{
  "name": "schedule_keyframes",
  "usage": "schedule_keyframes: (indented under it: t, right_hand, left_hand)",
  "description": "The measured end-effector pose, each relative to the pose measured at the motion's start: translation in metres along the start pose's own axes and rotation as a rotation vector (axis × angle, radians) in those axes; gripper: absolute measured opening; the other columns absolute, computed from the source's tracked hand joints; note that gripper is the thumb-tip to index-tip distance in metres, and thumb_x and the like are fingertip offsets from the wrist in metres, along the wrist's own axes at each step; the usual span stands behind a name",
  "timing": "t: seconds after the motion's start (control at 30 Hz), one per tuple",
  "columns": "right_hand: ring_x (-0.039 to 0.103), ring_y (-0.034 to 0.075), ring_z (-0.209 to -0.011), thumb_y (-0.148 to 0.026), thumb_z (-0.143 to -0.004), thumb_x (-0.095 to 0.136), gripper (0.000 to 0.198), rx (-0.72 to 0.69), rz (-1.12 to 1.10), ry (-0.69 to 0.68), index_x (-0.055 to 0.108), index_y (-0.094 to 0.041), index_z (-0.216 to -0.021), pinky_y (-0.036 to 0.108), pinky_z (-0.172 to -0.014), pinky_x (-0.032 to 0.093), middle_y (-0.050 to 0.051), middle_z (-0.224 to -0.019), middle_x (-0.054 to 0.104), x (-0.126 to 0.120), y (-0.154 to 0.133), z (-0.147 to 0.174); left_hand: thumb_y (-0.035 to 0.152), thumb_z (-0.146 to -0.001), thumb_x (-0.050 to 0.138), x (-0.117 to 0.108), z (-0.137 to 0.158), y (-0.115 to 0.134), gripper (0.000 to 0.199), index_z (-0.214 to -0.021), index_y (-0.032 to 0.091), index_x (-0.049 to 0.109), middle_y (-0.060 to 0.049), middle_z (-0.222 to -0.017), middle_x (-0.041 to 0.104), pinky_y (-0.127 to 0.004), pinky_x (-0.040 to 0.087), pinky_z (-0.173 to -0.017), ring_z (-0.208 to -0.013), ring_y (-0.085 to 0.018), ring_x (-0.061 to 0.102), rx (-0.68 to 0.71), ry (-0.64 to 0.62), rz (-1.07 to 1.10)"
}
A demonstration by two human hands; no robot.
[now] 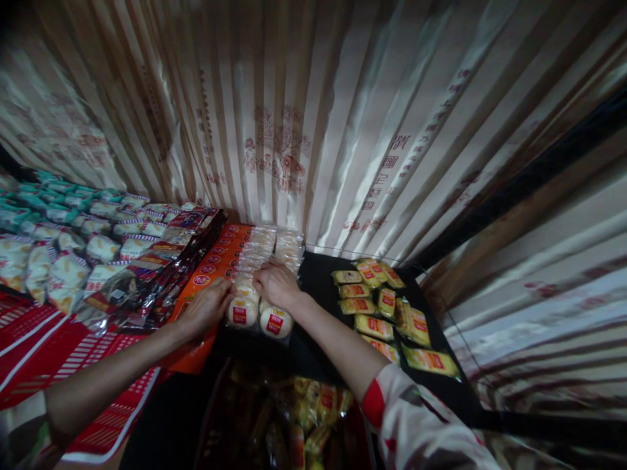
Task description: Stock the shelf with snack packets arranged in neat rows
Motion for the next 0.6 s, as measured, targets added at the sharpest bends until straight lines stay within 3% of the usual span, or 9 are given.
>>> schedule_keyframes:
  t: [0.17, 0.3, 0.47, 0.6]
  right_hand:
    - [0.057, 0.017, -0.087, -0.026, -0.086, 0.051, 0.018, -0.037, -0.074, 0.039, 0.067, -0.017, -0.083, 0.029, -0.085, 0.036, 0.006, -0.089, 0.066, 0.0, -0.001, 0.004]
    - [0.057, 0.017, -0.089, -0.033, -0.089, 0.048, 0.023, -0.003, -0.171, 0.194, 0.066, -0.018, -0.092, 0.029, -0.083, 0.04, 0.006, -0.093, 0.065, -0.009, 0.017, 0.011]
    - [0.06, 0.015, -0.084, -0.02, -0.087, 0.047, 0.023, 0.278, -0.31, 0.515, 0.067, -0.019, -0.097, 0.026, -0.078, 0.045, 0.006, -0.094, 0.066, -0.022, 0.097, 0.015]
    - [0.062, 0.015, -0.084, -0.015, -0.084, 0.046, 0.026, 0.441, -0.305, 0.452, 0.069, -0.018, -0.095, 0.025, -0.08, 0.046, 0.005, -0.093, 0.069, -0.017, 0.159, 0.0]
  left_hand:
    - [0.023, -0.089, 0.036, 0.008, 0.0, -0.004, 0.018, -0.094, 0.019, 0.053, -0.006, -0.099, 0.058, -0.027, 0.044, -0.073, -0.083, -0.016, 0.059, -0.026, -0.009, -0.039]
    - [0.023, -0.088, 0.038, 0.0, 0.001, -0.003, 0.021, -0.1, 0.019, 0.054, -0.006, -0.105, 0.056, -0.025, 0.045, -0.07, -0.082, -0.015, 0.06, -0.016, 0.029, -0.097]
    - [0.021, -0.087, 0.038, -0.036, -0.025, 0.011, 0.023, -0.097, 0.018, 0.059, -0.007, -0.103, 0.058, -0.026, 0.046, -0.071, -0.082, -0.017, 0.06, 0.04, 0.198, -0.097]
    - [0.014, -0.083, 0.044, -0.046, -0.087, 0.033, 0.021, -0.093, 0.018, 0.063, -0.004, -0.094, 0.064, -0.024, 0.046, -0.076, -0.083, -0.015, 0.061, 0.16, 0.238, 0.026]
Point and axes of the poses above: each hand's wrist, its own z-axis away from the middle knuckle, its own x-axis out of the palm, y = z × x, the point moved 6 cm from there along -z, towards the middle knuckle
